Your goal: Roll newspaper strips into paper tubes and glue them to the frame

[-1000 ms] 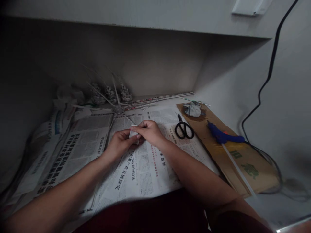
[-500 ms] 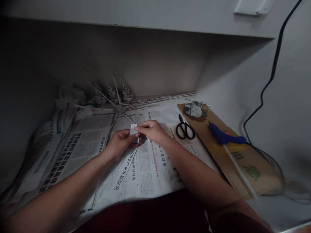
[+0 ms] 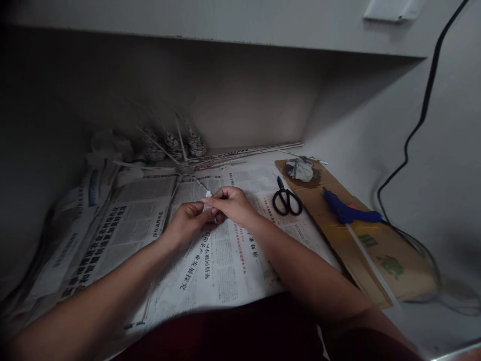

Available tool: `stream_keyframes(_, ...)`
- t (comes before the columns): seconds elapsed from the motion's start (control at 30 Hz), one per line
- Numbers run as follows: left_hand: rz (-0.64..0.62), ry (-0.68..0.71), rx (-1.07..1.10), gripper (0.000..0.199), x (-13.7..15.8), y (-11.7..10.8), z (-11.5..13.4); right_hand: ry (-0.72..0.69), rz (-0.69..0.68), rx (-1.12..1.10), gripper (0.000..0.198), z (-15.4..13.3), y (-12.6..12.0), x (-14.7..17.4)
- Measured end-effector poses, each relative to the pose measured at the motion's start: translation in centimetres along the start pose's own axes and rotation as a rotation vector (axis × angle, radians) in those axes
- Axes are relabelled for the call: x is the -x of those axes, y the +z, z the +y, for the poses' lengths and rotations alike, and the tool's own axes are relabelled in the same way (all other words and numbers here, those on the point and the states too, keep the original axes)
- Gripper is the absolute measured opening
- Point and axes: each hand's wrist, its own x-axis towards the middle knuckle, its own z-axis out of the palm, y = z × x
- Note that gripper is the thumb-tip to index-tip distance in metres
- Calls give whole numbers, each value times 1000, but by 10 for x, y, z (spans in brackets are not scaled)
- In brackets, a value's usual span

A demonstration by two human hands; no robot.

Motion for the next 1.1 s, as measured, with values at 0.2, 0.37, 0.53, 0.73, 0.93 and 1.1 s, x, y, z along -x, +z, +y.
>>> stream_keyframes(0.2,-35,-40,70,31,0,-1,1,9,-105,69,36,-8,-4,2)
stream_keyframes(0.37,-80,-34,89,29,-1,-1,0,53,-81,74,37,-12,-3,3)
stream_keyframes(0.53,-73,-63,70,27,2,3,4,68,-46,35,38,-7,-3,2)
stream_keyframes(0.73,-91,-106,98,32,4,2,1,123,-35,-1,44,-8,0,4)
stream_keyframes(0.93,-124,-111,150,38,3,1,-2,94,-138,16,38,-11,-5,5)
stream_keyframes(1.1,-140,-86,92,33,5,5,3,81,-39,34,38,-9,-6,3)
